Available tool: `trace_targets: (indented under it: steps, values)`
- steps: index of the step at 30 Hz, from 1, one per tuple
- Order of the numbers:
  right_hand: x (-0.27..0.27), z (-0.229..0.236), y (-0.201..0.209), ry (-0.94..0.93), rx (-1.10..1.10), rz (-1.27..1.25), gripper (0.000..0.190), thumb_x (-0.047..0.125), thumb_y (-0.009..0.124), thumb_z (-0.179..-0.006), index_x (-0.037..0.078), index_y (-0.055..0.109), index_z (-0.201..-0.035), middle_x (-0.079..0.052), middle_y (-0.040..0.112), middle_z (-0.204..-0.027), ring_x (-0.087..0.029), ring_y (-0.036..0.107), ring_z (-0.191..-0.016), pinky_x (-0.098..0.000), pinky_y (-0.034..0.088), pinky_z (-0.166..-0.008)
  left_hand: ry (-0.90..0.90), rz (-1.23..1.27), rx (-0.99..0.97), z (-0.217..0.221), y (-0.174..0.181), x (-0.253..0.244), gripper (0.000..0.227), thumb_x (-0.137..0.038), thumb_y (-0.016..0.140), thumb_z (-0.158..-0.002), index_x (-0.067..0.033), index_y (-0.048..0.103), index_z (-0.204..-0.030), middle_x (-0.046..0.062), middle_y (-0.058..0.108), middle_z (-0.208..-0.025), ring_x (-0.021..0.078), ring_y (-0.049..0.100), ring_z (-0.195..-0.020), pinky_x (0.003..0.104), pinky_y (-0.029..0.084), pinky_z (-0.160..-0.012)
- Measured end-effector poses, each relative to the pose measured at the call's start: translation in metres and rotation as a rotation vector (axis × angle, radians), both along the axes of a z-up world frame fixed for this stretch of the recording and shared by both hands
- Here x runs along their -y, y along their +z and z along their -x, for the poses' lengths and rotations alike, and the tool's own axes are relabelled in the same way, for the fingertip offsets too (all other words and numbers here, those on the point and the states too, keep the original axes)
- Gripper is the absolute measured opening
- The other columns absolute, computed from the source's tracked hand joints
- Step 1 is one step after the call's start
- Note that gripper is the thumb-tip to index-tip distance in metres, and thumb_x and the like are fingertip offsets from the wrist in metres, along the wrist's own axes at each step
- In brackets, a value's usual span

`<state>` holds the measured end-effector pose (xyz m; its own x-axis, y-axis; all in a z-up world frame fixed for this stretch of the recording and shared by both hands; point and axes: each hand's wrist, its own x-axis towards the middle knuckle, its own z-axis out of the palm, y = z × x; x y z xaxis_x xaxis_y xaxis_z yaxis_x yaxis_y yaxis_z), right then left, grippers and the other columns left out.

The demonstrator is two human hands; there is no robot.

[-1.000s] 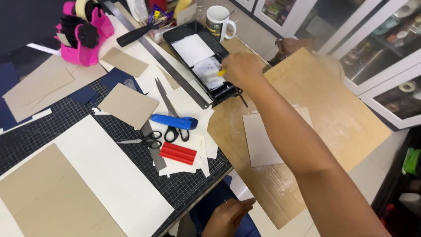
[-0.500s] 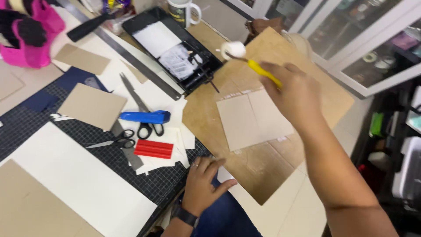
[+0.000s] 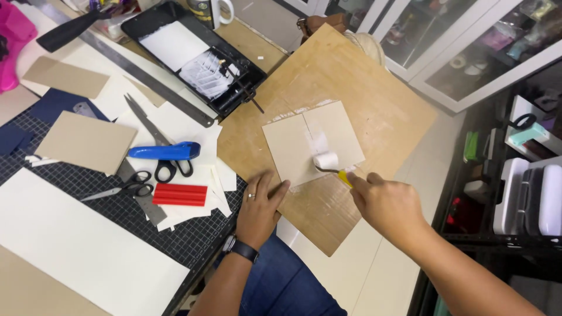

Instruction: Applying glue to cardboard pieces and assembling them onto a paper base for a craft project

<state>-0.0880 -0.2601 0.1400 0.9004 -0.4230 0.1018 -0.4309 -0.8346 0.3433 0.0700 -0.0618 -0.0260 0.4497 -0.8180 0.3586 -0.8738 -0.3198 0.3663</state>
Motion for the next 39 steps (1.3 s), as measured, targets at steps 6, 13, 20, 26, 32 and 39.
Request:
trace_targets:
  steps: [6,13,20,26,32,39]
  values:
    - [0.047,-0.061,-0.043,0.048,0.141,0.040,0.030,0.040,0.065,-0.090,0.034,0.077,-0.116,-0.005,0.072,-0.078,-0.032,0.075,-0.061,-0.0474,0.059,-0.052,0.018,0.119,0.137,0.001,-0.027,0.004,0.074,-0.011,0.083,-0.072,-0.0233,0.061,-0.141,0.014,0.049,-0.141,0.0374,0.043,-0.136,0.055,0.039,-0.115]
    - [0.026,-0.006,-0.010,0.033,-0.088,0.110,0.029,0.037,0.066,-0.086,0.040,0.076,-0.113,0.000,0.072,-0.073,-0.023,0.074,-0.059,-0.0370,0.058,-0.051,0.010,0.154,0.149,0.003,-0.037,0.002,0.073,-0.012,0.082,-0.072,-0.0222,0.062,-0.141,0.015,0.055,-0.133,0.0385,0.047,-0.132,0.054,0.041,-0.114]
    - [0.084,-0.067,-0.039,0.040,0.121,0.152,0.024,0.041,0.065,-0.090,0.038,0.078,-0.111,-0.002,0.068,-0.070,-0.027,0.072,-0.055,-0.0408,0.057,-0.048,0.033,0.159,0.182,0.000,-0.033,0.000,0.076,-0.013,0.080,-0.070,-0.0267,0.062,-0.142,0.010,0.056,-0.128,0.0344,0.049,-0.126,0.050,0.047,-0.103]
    - [0.050,0.008,0.003,-0.080,-0.152,0.044,0.026,0.041,0.069,-0.084,0.042,0.078,-0.108,-0.001,0.075,-0.075,-0.025,0.076,-0.066,-0.0367,0.060,-0.058,0.038,0.131,0.148,-0.001,-0.037,0.001,0.074,-0.017,0.081,-0.073,-0.0282,0.061,-0.143,0.010,0.055,-0.130,0.0350,0.048,-0.128,0.050,0.046,-0.102]
    - [0.113,-0.063,-0.029,-0.020,0.053,0.161,0.025,0.044,0.068,-0.087,0.042,0.078,-0.111,0.000,0.072,-0.073,-0.024,0.074,-0.061,-0.0380,0.059,-0.053,0.024,0.105,0.154,-0.002,-0.033,-0.001,0.074,-0.023,0.081,-0.075,-0.0294,0.059,-0.145,0.008,0.055,-0.131,0.0340,0.048,-0.128,0.049,0.045,-0.101]
    - [0.066,0.008,0.014,-0.087,-0.145,0.075,0.025,0.041,0.067,-0.086,0.041,0.079,-0.108,-0.002,0.076,-0.076,-0.025,0.077,-0.069,-0.0376,0.061,-0.062,0.032,0.092,0.167,-0.001,-0.039,0.000,0.073,-0.025,0.079,-0.076,-0.0306,0.059,-0.146,0.008,0.055,-0.131,0.0344,0.048,-0.128,0.049,0.045,-0.101]
